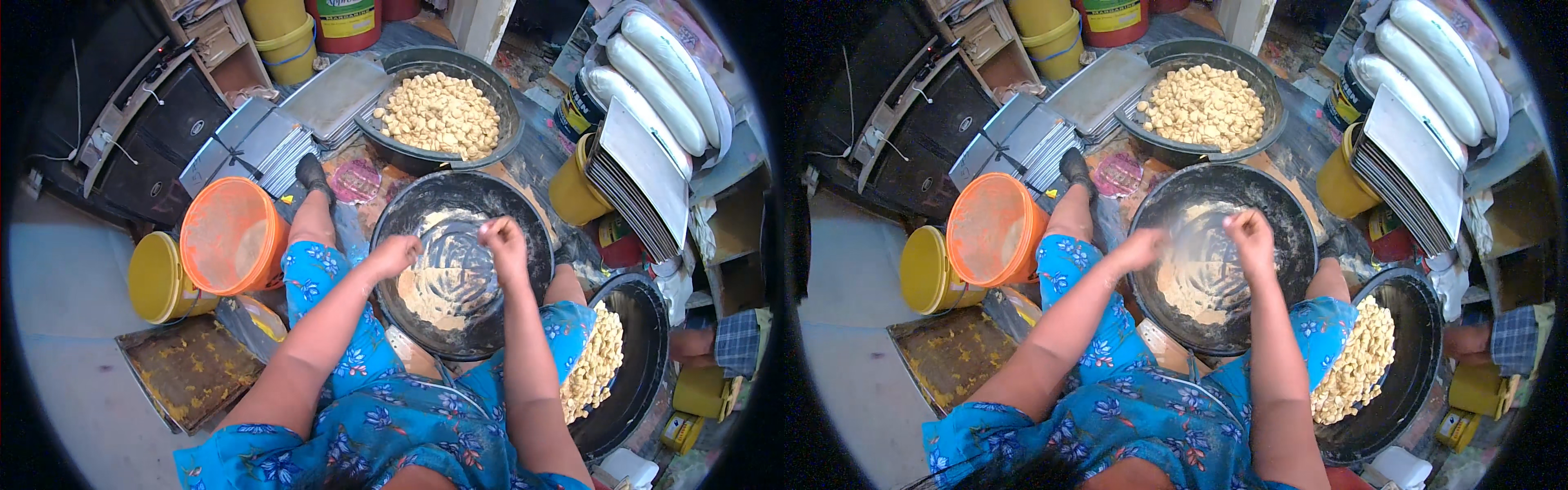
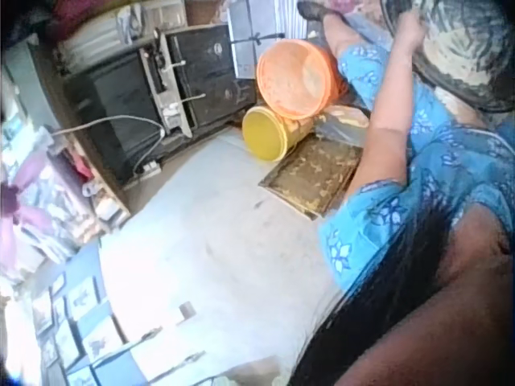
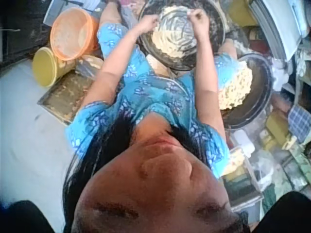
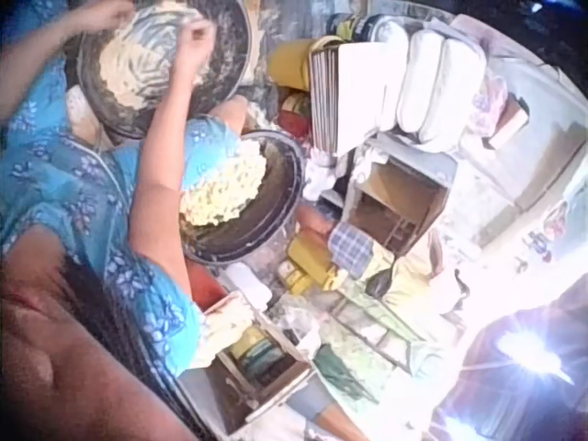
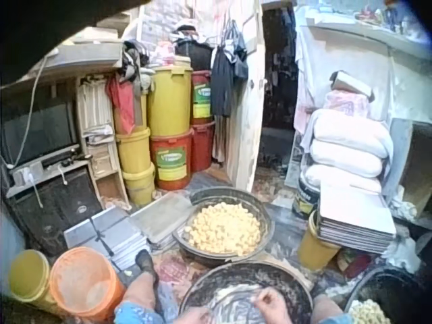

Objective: The person breaks apart pieces of dough by hand in a large basin, then empties the basin and pours a bag of yellow seasoning or flour over the dough pieces before tossing them by hand.

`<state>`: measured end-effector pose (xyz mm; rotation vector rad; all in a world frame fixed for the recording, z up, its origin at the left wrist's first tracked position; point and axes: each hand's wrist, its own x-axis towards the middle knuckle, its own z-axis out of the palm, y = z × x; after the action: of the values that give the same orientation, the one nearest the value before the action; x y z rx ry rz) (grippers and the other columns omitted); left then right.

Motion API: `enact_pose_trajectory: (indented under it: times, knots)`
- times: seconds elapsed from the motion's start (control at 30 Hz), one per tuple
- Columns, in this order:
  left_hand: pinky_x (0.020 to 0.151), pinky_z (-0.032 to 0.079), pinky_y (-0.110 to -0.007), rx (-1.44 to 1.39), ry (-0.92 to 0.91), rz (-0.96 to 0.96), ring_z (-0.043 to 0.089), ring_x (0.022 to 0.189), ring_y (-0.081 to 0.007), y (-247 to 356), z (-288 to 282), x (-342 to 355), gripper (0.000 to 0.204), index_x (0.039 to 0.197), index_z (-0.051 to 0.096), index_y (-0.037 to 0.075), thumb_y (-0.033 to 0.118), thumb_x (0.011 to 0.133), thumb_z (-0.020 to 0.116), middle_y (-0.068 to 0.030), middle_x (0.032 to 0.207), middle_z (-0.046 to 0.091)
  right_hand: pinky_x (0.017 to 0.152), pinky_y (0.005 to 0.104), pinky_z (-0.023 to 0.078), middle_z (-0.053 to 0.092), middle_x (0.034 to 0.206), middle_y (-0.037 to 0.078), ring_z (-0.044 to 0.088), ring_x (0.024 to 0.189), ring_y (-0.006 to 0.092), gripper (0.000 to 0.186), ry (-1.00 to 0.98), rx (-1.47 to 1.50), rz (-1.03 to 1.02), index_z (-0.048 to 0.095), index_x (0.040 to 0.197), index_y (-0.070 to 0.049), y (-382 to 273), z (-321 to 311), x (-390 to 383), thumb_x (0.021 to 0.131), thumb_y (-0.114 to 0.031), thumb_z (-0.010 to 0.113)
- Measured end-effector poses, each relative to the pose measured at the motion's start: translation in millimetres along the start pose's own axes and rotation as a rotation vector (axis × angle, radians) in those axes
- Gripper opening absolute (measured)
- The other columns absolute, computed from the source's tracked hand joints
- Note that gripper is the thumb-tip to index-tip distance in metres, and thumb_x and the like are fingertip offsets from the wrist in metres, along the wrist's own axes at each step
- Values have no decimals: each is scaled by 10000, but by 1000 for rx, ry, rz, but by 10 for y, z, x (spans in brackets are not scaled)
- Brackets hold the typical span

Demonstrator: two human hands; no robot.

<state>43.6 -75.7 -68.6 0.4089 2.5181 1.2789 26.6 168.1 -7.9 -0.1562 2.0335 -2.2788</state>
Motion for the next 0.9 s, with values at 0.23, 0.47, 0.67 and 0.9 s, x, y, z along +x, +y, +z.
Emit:
enact_pose_trajectory:
  times: [0.23, 0.47, 0.67, 0.9]
  knots:
    - [840, 454, -386, 211, 149, -35, 562, 972, -347, -419, 394, -245, 347, 1017, 590, 31, 197, 718, 649, -187, 1073, 577, 889, 368, 418, 580, 1059, 238, 559, 1027, 306, 564, -527, -1116, 231, 434, 1282, -71, 495, -109, -864, 785, -238, 639]
    - [863, 436, -462, -133, 116, -928, 529, 1036, -383, -1436, 663, -365, 735, 1242, 380, -58, 270, 681, 723, -267, 1168, 507, 910, 387, 408, 506, 1208, 229, 512, 1090, 348, 590, -272, -889, 352, 440, 1258, -33, 539, -338, -610, 758, -282, 633]
    - [797, 435, -506, -461, 425, -1019, 525, 993, -371, -1396, 1001, -348, 694, 1240, 360, -60, 247, 716, 695, -243, 1139, 510, 895, 390, 418, 545, 1160, 215, 530, 1064, 344, 577, -289, -952, 506, 510, 1204, -60, 971, -436, -658, 722, -345, 651]
    - [681, 472, -409, -924, 611, -596, 572, 813, -267, -459, 359, -283, 366, 1053, 486, -36, 123, 761, 638, -162, 936, 572, 908, 395, 422, 509, 1210, 230, 517, 1103, 335, 748, -630, -983, 568, 448, 1276, -61, 1191, -234, -837, 686, -444, 702]
